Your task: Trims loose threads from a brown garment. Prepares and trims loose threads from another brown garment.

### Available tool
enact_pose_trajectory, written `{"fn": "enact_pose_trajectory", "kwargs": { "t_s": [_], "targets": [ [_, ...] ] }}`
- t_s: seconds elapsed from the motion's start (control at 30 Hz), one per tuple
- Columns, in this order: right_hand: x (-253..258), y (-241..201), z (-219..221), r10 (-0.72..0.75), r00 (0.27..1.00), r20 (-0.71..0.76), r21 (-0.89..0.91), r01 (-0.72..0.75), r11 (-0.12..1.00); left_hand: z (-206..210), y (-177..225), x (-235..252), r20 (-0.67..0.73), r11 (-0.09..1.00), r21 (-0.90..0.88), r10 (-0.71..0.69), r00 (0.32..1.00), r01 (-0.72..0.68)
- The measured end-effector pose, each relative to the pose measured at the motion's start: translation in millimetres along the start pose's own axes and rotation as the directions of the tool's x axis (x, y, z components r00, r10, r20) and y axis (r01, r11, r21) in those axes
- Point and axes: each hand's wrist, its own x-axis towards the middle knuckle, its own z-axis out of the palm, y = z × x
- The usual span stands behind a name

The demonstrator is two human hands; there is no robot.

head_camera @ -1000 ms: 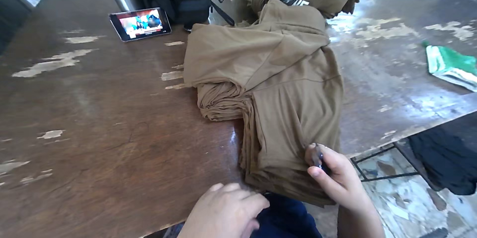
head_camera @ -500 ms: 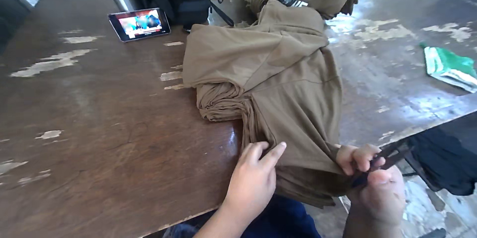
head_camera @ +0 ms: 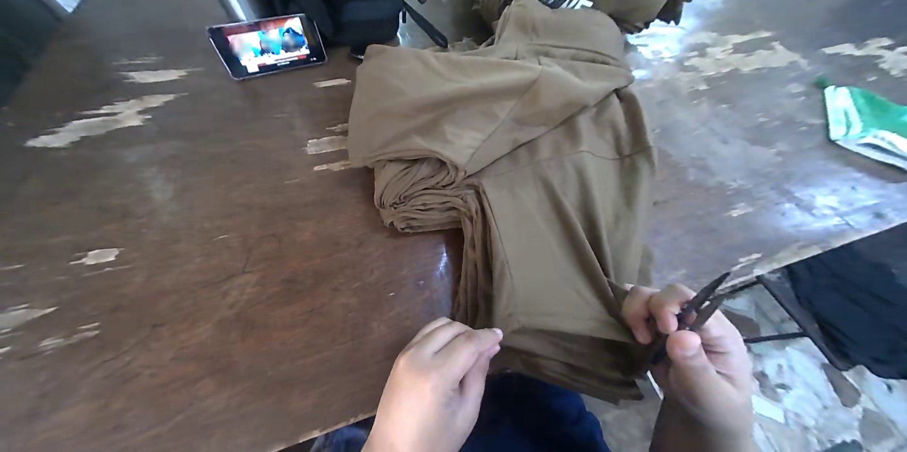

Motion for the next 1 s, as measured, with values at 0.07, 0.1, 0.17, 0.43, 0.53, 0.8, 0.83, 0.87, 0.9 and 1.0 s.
{"fn": "enact_pose_trajectory", "kwargs": {
  "t_s": [0.07, 0.1, 0.17, 0.43, 0.53, 0.8, 0.83, 0.87, 0.9, 1.0],
  "targets": [
    [1, 1, 0, -0.007, 1.000, -0.001, -0.013, 0.007, 1.000, -6, -4, -1, 0.029, 1.000, 0.002, 0.025, 0.999, -0.025],
    [0, 0, -1, -0.009, 1.000, -0.001, -0.028, 0.009, 1.000, -9, -7, -1, 0.055, 0.999, 0.003, 0.042, 0.998, -0.042],
    [0, -3, -5, 0.008, 1.000, 0.018, -0.098, -0.006, 0.995, -16, -12, -1, 0.120, 0.997, -0.020, 0.070, 0.990, -0.068],
    [3, -20, -3, 0.037, 0.998, 0.056, -0.188, -0.026, 0.982, 22, 5, 29, 0.102, 0.985, 0.079, 0.148, 0.984, -0.157],
    [1, -20, -1, 0.036, 0.998, 0.060, -0.211, -0.023, 0.977, 36, -6, 37, 0.124, 0.975, 0.120, 0.175, 0.977, -0.190],
    [-9, -4, -1, 0.115, 0.992, 0.057, -0.323, -0.091, 0.942, 31, -11, 20, 0.072, 0.965, 0.167, 0.192, 0.979, -0.201],
    [-8, -4, -1, 0.114, 0.992, 0.062, -0.331, -0.087, 0.940, 32, -11, 20, 0.059, 0.967, 0.177, 0.174, 0.983, -0.182],
    [-7, -4, -1, 0.111, 0.991, 0.069, -0.337, -0.082, 0.938, 32, -10, 21, 0.053, 0.970, 0.189, 0.148, 0.988, -0.156],
    [-6, -4, -2, 0.107, 0.991, 0.075, -0.339, -0.076, 0.938, 32, -8, 22, 0.058, 0.971, 0.203, 0.115, 0.992, -0.125],
    [-5, -4, -4, 0.117, 0.989, 0.090, -0.338, -0.080, 0.938, 28, 0, 26, 0.113, 0.971, 0.237, -0.015, 0.994, -0.012]
  ]
}}
